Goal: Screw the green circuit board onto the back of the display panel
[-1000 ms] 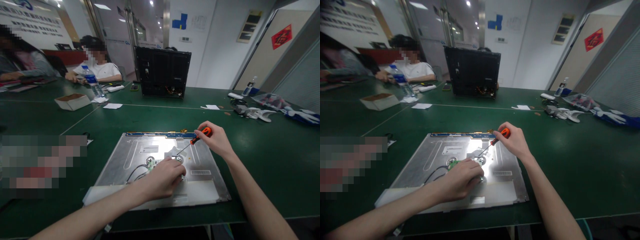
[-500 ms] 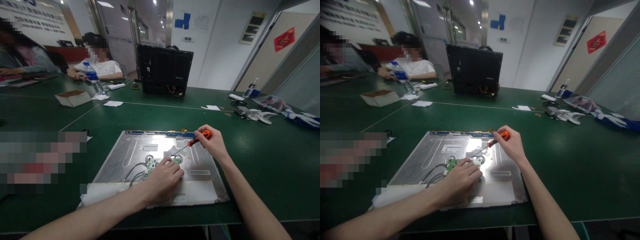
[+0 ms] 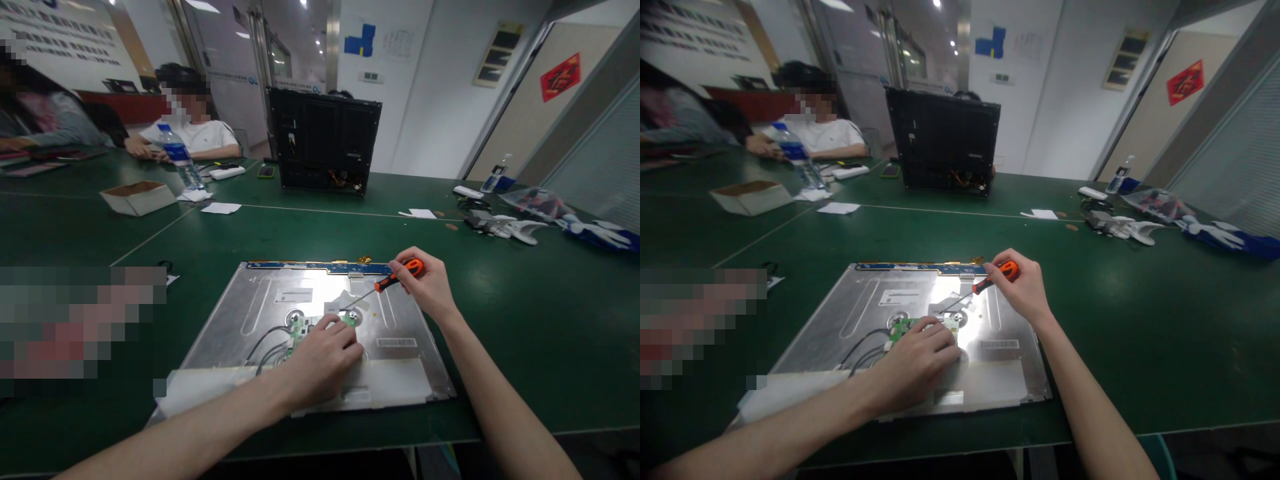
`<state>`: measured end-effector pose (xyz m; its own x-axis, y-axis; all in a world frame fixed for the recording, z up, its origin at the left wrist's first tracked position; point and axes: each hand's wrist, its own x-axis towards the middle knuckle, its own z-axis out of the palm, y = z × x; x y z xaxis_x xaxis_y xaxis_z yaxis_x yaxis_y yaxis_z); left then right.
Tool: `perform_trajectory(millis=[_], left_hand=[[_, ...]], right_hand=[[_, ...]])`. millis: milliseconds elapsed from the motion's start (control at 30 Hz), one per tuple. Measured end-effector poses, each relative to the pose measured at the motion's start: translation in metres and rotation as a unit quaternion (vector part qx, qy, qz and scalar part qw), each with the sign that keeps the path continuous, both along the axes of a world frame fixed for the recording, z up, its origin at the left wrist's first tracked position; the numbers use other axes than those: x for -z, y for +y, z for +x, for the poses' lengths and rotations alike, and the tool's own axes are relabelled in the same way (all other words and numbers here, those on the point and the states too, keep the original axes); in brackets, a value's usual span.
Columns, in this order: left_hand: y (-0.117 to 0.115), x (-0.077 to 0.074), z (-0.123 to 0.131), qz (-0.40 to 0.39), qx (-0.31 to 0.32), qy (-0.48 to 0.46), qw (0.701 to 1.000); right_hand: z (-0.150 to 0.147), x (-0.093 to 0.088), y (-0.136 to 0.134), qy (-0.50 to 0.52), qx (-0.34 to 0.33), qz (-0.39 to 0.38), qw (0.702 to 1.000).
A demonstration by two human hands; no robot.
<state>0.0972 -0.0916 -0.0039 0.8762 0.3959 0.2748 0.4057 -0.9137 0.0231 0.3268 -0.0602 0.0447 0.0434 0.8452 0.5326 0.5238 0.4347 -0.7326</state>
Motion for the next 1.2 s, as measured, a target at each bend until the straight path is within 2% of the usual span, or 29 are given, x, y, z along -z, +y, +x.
perform_trajectory(millis=[400, 700, 1200], left_hand=[[0.0002, -0.0007, -0.0017, -0.022, -0.009, -0.04, 0.999], [0.0001, -0.0028, -0.002, -0.021, -0.026, -0.047, 0.998], [0.0004, 0.0004, -0.0013, 0.006, -0.009, -0.043, 0.999]], right_hand=[[0.0092, -0.0061, -0.0026, -0.041, 0.032, 0.062, 0.997], [0.0087, -0.0088, -0.0043, -0.06, 0.036, 0.069, 0.995], [0.0091, -0.0098, -0.0066, -0.062, 0.034, 0.066, 0.995]])
